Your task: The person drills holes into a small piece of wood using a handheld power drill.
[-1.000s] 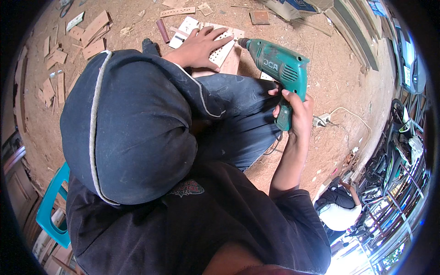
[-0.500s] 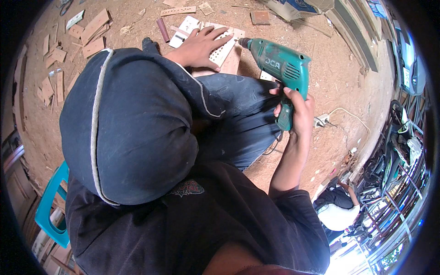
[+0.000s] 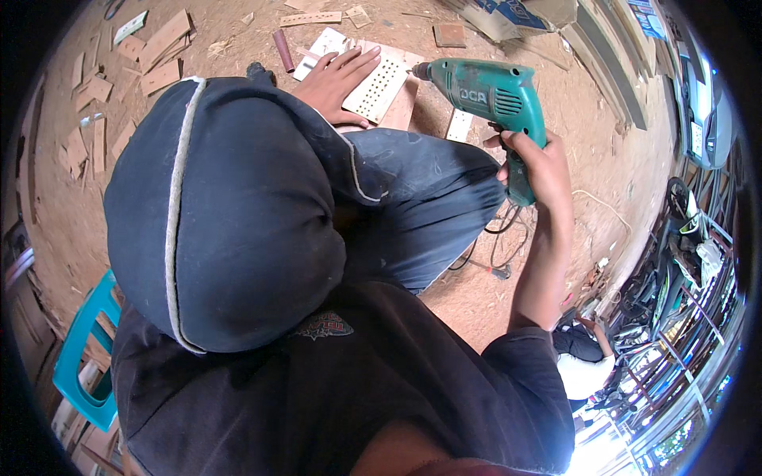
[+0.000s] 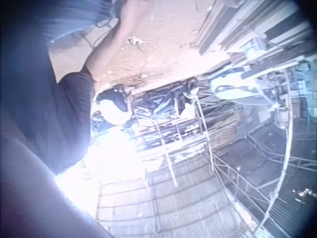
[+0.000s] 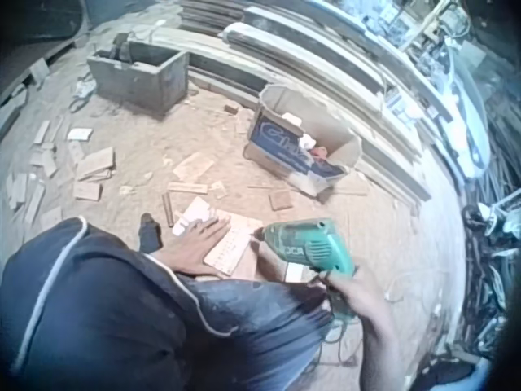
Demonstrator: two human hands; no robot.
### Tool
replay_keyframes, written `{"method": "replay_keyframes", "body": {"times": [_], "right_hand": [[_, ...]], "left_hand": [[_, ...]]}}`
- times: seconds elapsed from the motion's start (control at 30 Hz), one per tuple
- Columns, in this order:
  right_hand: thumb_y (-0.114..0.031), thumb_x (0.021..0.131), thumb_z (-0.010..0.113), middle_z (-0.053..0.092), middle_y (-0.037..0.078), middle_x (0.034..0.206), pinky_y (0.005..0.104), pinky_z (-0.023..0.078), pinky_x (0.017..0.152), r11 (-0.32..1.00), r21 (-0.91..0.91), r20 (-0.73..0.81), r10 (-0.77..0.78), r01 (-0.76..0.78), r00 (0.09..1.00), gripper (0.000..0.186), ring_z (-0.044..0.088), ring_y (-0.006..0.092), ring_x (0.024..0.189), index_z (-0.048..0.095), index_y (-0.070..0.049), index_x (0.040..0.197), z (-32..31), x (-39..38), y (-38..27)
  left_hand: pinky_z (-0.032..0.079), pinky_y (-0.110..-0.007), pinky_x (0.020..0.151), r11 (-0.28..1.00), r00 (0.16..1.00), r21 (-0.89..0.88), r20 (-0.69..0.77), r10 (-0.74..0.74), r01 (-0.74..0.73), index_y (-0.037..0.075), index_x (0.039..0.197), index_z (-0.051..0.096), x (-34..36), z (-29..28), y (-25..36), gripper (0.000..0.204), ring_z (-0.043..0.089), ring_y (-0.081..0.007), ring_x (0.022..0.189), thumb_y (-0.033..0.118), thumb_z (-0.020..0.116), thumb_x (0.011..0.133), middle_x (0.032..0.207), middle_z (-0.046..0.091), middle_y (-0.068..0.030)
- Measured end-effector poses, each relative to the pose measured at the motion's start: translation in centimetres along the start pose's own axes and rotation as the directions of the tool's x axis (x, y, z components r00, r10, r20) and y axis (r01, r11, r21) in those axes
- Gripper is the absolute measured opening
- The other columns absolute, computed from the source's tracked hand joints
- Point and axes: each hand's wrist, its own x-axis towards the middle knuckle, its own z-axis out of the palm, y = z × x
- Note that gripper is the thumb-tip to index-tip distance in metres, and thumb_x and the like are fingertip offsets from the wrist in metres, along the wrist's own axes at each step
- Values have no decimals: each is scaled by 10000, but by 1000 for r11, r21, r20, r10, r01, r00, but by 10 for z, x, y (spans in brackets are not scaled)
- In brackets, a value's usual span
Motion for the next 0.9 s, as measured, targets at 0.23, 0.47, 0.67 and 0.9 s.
{"method": "replay_keyframes", "body": {"times": [0.23,0.47,0.67,0.9], "right_hand": [[-163,800,688,687,88,760,292,516,521,935,-352,90,-10,41,996,290,644,159,546,674,65,978,-5,15,-44],[-154,777,695,644,87,737,305,537,563,812,-567,203,-26,140,979,321,647,165,586,658,81,992,-5,34,-85],[-150,761,700,653,96,760,310,534,577,719,-675,233,-6,166,973,337,648,164,597,651,75,1007,-14,41,-101],[-145,754,701,668,95,784,311,532,572,658,-710,364,40,250,931,370,639,167,588,650,56,1060,-9,58,-106]], "left_hand": [[262,-540,1164,1000,1000,-22,8,-8,8,94,1585,258,-2,-1,-2,1157,302,-356,1476,738,689,727,1661,240,-90],[255,-544,1164,999,1000,-29,12,-28,29,98,1590,252,-4,0,-4,1158,297,-363,1477,726,700,725,1661,241,-90],[250,-533,1168,999,1000,-49,16,-13,14,105,1593,249,5,4,-1,1163,299,-368,1476,728,703,722,1657,254,-91],[246,-529,1165,998,998,-27,23,-50,51,111,1594,250,-6,2,-5,1159,308,-371,1469,702,724,717,1659,252,-86]]}}
